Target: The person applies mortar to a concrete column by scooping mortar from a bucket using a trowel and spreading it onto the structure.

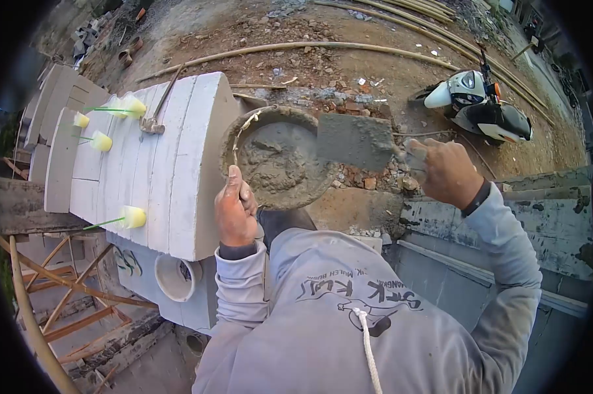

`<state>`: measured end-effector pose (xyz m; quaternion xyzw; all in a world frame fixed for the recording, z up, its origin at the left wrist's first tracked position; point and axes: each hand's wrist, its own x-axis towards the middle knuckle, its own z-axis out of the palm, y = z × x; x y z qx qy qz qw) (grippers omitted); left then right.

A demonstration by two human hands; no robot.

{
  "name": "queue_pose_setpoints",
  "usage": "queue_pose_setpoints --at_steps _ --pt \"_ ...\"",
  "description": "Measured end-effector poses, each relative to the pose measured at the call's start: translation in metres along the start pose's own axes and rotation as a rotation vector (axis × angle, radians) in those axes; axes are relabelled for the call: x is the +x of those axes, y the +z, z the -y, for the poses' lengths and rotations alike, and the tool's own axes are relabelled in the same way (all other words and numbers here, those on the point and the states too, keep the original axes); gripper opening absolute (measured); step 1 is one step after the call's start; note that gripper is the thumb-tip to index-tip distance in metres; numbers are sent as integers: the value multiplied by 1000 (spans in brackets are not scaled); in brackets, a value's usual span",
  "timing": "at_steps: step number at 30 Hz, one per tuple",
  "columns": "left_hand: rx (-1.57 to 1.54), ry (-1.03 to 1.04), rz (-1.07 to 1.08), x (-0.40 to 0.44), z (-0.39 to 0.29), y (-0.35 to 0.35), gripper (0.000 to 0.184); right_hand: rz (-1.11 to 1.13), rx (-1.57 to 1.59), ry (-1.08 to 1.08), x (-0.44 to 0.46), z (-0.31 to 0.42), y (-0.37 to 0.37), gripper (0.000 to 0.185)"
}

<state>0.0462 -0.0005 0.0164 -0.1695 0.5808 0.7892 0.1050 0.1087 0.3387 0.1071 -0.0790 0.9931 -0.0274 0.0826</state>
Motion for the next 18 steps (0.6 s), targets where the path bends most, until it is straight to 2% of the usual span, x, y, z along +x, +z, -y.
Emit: queue_pose_setpoints --at_steps 1,3,5,10,14,18 --pt "9 -7 -3 0 -2 0 50 91 -97 -6 24 21 7 27" --pt "15 27 18 -1 -1 1 51 -32 -207 -171 58 44 36 20" --pt "0 5 45 0 2 -4 51 63 -274 -189 84 59 68 11" --pt "1 -37 37 -12 8 2 50 289 72 -195 105 101 141 20" --pt "21 -28 21 -23 11 6 46 360 215 -86 120 124 156 26" --pt "-78 -59 38 -20 9 -1 43 311 367 -43 112 105 158 29"
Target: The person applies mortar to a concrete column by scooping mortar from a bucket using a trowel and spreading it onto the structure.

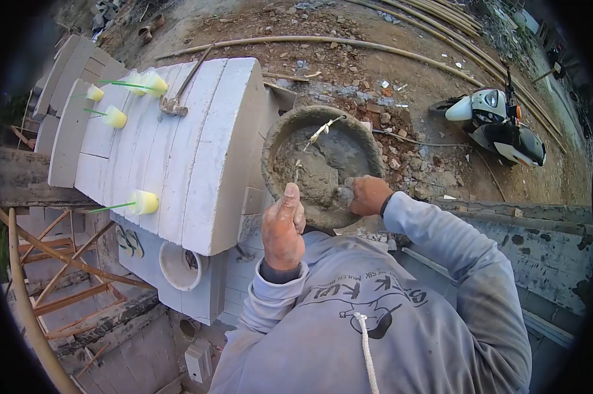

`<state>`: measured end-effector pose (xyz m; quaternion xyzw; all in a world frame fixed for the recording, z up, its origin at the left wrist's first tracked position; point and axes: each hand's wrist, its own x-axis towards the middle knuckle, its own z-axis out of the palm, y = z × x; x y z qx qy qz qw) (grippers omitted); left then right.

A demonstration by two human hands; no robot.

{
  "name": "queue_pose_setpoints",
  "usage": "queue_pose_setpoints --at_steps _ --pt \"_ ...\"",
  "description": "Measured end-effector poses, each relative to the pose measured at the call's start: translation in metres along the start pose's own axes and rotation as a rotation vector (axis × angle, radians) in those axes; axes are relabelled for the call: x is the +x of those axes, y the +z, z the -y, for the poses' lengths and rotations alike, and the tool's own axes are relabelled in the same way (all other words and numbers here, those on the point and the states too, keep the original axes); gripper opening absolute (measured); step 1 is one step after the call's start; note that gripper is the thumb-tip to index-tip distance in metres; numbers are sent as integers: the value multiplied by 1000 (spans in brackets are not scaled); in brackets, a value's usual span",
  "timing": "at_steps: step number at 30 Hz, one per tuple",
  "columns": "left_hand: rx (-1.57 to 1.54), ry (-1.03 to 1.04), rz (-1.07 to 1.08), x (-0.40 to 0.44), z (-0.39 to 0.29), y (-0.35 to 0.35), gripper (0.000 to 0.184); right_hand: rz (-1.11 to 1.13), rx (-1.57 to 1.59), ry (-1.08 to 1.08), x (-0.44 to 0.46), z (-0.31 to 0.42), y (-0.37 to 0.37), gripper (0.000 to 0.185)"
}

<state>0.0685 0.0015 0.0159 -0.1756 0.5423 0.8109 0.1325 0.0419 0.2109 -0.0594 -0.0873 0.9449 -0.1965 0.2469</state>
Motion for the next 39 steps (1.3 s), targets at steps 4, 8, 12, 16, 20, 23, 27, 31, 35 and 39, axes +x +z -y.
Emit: queue_pose_setpoints --at_steps 4,8,12,16,20,23,27,31,35,39 --pt "-76 4 9 4 -4 1 38 -29 74 9 -14 -10 -1 28" --pt "-44 8 3 8 -9 -1 38 -161 103 -56 -18 -18 -1 25" --pt "-6 15 43 8 -3 1 40 -189 -2 -49 -27 -27 -1 25" --pt "-34 15 39 13 -5 1 41 -208 15 43 -48 -9 -26 23" --pt "2 48 28 13 -7 1 50 -212 -30 26 -62 -21 -34 22" --pt "-6 66 -2 12 -9 5 49 -203 -77 47 -83 -30 -51 24" --pt "-34 37 13 13 -5 5 46 -272 -47 71 -128 -72 -63 31" --pt "-19 62 37 20 -1 -6 44 -484 139 -4 -209 -86 -105 30" --pt "-85 21 185 39 3 -18 49 -643 131 250 -335 -108 -146 30" --pt "331 218 561 63 -3 -58 32 -833 335 566 -468 -112 -188 27"
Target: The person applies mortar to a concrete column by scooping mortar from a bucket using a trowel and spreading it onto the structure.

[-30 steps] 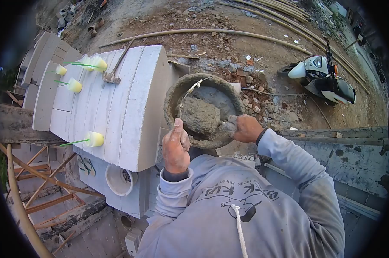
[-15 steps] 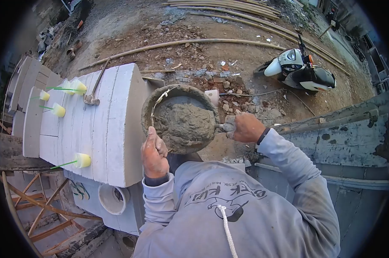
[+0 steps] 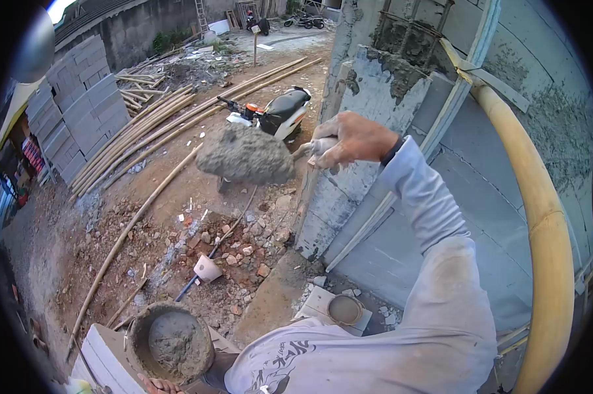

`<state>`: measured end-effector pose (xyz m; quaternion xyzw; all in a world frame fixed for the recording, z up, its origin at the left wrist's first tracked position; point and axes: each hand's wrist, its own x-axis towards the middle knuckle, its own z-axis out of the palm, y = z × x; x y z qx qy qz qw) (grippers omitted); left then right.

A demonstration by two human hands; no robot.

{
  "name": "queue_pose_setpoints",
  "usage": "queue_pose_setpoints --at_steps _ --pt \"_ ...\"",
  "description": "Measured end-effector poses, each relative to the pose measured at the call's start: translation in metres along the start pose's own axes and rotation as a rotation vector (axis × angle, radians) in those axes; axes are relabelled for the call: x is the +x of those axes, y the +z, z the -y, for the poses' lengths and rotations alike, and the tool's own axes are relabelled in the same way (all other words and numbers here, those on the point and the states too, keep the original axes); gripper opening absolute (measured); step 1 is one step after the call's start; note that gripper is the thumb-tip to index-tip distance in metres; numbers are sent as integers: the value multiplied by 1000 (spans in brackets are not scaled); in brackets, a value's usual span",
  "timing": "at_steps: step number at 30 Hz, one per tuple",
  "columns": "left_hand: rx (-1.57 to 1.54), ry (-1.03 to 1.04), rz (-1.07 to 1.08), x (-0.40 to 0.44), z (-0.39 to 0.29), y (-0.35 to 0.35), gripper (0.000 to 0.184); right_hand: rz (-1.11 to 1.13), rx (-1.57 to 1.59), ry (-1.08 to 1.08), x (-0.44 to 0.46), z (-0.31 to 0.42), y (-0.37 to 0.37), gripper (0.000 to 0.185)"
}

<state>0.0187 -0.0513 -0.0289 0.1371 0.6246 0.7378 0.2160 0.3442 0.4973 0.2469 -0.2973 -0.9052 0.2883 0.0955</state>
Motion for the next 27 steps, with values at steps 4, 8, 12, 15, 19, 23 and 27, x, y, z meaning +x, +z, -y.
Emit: queue_pose_setpoints --at_steps 4,8,12,15,19,23,27 --pt "133 42 -4 7 3 5 37 -218 172 275 -51 -55 -140 22" --pt "-513 -160 -204 15 24 -16 33 -559 271 700 -60 -109 -242 28" --pt "158 -5 -23 8 38 -47 32 -629 218 627 -50 -111 -266 30" --pt "420 -47 -354 3 -6 21 41 -667 192 591 -41 -109 -255 30" --pt "-171 -203 -610 11 -38 79 47 -557 80 469 -7 -104 -188 24" --pt "-265 -210 -501 11 -37 77 45 -239 -75 211 33 -37 -39 20" --pt "-288 -198 -393 13 -29 68 43 143 -419 -413 79 13 116 31"
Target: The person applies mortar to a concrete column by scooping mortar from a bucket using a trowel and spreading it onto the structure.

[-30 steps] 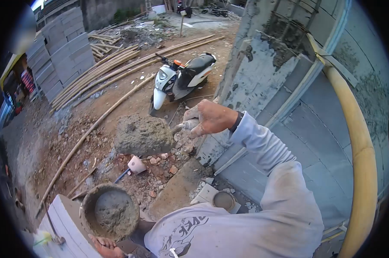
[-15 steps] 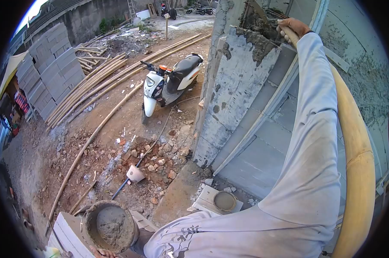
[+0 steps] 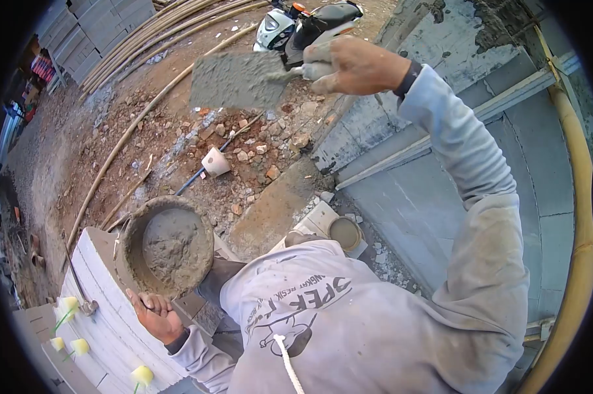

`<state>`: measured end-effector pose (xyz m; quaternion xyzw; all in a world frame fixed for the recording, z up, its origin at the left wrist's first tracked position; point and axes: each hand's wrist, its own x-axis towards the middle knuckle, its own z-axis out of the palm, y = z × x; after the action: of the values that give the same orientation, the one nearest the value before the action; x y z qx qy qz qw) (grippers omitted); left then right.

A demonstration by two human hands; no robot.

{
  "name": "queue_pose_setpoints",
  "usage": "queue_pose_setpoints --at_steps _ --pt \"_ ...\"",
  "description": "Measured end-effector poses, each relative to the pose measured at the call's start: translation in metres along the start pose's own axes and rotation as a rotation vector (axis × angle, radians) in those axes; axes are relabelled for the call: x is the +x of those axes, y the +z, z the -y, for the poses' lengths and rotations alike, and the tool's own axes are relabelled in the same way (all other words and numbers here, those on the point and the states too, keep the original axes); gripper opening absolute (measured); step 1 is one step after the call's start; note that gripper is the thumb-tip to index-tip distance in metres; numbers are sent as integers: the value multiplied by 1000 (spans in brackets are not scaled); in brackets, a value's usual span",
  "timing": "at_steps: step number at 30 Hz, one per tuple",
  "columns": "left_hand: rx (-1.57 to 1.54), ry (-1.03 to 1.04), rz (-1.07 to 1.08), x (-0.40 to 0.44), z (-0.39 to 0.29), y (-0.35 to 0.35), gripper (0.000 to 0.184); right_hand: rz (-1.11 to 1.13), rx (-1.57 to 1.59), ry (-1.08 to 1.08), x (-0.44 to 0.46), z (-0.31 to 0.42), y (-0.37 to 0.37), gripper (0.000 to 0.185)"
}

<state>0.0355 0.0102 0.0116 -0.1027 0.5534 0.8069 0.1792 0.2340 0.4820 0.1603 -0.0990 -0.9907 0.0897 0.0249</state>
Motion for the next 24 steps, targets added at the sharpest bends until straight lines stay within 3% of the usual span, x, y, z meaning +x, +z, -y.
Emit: queue_pose_setpoints --at_steps 1,3,6,8,11,14,19,24 --pt "-4 -9 1 -3 -3 4 43 100 34 -62 24 27 27 27" --pt "-9 -18 32 -1 -2 -3 42 325 -233 -148 59 86 55 25" --pt "-27 -10 -28 -4 -3 3 42 207 -164 -349 100 134 107 16" --pt "-48 -20 47 0 -1 -12 41 74 -170 -486 123 154 144 10" --pt "-70 -29 22 -2 1 -9 40 51 -348 -631 139 187 171 9" --pt "-95 -77 52 -5 0 -4 41 225 -518 -509 149 208 210 11" --pt "101 -33 7 -20 9 9 40 305 -87 -277 151 222 304 16" --pt "340 3 104 -25 14 2 44 452 30 -203 140 232 292 23"
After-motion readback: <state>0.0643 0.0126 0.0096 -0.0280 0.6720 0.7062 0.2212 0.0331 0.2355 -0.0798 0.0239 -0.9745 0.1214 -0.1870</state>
